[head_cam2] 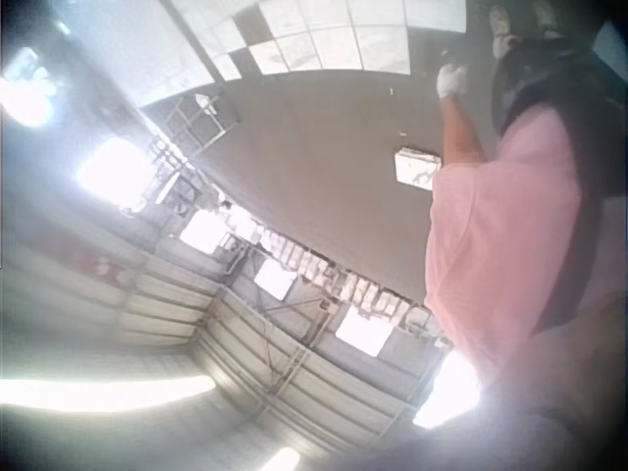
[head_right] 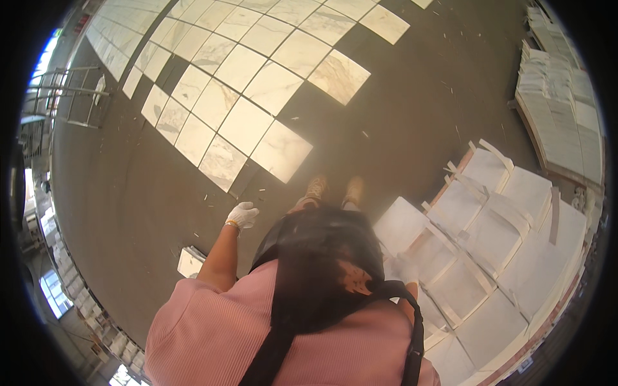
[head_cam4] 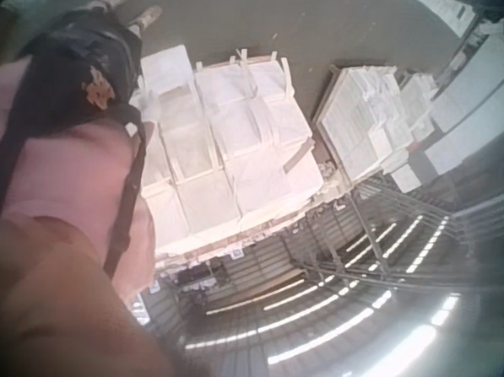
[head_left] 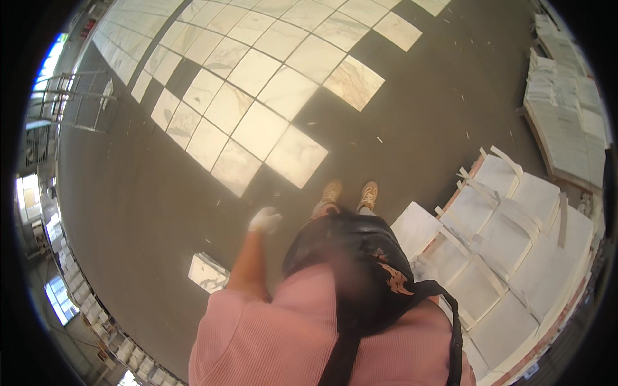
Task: The person removes white tiles from a stack, carries them to a marked floor area, and places them one by one into a grid pattern. The person repeats this cycle multiple times, aligning each tile with the existing layout.
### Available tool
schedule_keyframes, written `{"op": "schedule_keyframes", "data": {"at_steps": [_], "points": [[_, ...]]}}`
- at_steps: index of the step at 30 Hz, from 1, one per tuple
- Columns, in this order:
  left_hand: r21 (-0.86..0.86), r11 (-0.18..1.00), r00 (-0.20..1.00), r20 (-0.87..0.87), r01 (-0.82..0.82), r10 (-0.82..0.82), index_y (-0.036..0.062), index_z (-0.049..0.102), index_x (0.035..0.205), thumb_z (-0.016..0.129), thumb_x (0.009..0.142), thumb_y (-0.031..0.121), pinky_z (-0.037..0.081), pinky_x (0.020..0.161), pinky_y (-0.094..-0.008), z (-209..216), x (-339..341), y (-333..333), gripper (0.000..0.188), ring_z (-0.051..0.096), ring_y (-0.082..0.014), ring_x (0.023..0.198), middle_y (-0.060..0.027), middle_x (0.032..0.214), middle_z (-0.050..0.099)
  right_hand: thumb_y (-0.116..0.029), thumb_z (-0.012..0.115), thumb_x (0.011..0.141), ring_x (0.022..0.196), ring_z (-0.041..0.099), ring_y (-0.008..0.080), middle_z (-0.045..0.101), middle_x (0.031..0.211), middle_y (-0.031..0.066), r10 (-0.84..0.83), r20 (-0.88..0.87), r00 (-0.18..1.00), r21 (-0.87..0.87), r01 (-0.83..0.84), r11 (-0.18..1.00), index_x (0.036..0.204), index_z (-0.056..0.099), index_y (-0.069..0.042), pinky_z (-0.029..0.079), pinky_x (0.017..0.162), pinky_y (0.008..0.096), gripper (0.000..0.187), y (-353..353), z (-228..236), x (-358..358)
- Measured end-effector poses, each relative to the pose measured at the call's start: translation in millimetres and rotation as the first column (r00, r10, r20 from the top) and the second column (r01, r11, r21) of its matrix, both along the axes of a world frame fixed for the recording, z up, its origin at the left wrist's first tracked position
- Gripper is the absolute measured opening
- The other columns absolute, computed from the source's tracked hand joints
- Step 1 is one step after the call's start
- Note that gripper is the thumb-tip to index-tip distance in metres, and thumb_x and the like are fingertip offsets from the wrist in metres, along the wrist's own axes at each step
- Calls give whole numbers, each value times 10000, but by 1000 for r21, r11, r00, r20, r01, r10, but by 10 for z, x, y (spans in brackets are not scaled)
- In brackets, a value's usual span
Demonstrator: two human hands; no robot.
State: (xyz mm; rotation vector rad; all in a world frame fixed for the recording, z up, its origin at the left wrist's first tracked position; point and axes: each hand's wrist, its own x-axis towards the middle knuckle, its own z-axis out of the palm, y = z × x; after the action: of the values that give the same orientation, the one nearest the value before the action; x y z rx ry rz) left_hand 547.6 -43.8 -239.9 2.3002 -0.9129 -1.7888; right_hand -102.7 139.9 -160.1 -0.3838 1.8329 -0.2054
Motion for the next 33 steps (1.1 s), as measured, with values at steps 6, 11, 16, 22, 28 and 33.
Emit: {"op": "schedule_keyframes", "data": {"at_steps": [6,11,16,22,28,33], "points": [[-317,510,589,246,800,-770,142,588,798,717,808,176,483,561,-422,-411,531,-481,133,572,-237,614,-52,678,561,-165,560,964,792,612,174,644,930,16,-6,-94,996,-28,3,1000,1025,676,-118,460,658,328,140,472,70,497],[-234,165,217,218,958,-951,141,676,790,703,781,234,535,745,-490,-588,-128,-1623,97,659,-324,859,-106,778,661,-225,555,962,859,633,187,646,971,20,-97,-200,975,-9,97,995,1037,671,-130,488,709,347,167,611,236,945],[-152,482,477,-70,863,-876,128,681,834,694,807,223,533,716,-464,-547,-1382,-2113,100,662,-303,835,-98,787,665,-285,550,960,927,653,201,647,1013,25,-263,-222,939,-46,259,965,1049,665,-142,517,760,367,204,836,414,1242],[-198,329,310,-120,924,-943,112,686,886,683,837,210,531,682,-433,-173,-2677,-2205,109,665,-277,806,-89,797,670,-287,591,938,962,673,209,664,1029,37,298,-580,758,152,-259,954,977,680,-140,544,816,385,176,1549,533,1482],[-196,239,215,-135,951,-967,97,691,938,672,868,197,528,647,-403,44,-3359,-1939,124,668,-251,777,-80,808,675,-240,698,889,1006,694,236,743,1170,101,-804,-541,245,-409,759,507,1248,707,-93,540,913,349,388,2353,973,1181],[-191,207,179,-157,960,-971,83,695,982,663,893,186,527,618,-377,202,-3654,-1788,139,670,-230,754,-73,817,680,-168,724,874,1080,701,212,740,1190,138,-807,-538,-244,-681,690,246,1310,682,-52,535,922,318,452,3007,1697,668]]}}
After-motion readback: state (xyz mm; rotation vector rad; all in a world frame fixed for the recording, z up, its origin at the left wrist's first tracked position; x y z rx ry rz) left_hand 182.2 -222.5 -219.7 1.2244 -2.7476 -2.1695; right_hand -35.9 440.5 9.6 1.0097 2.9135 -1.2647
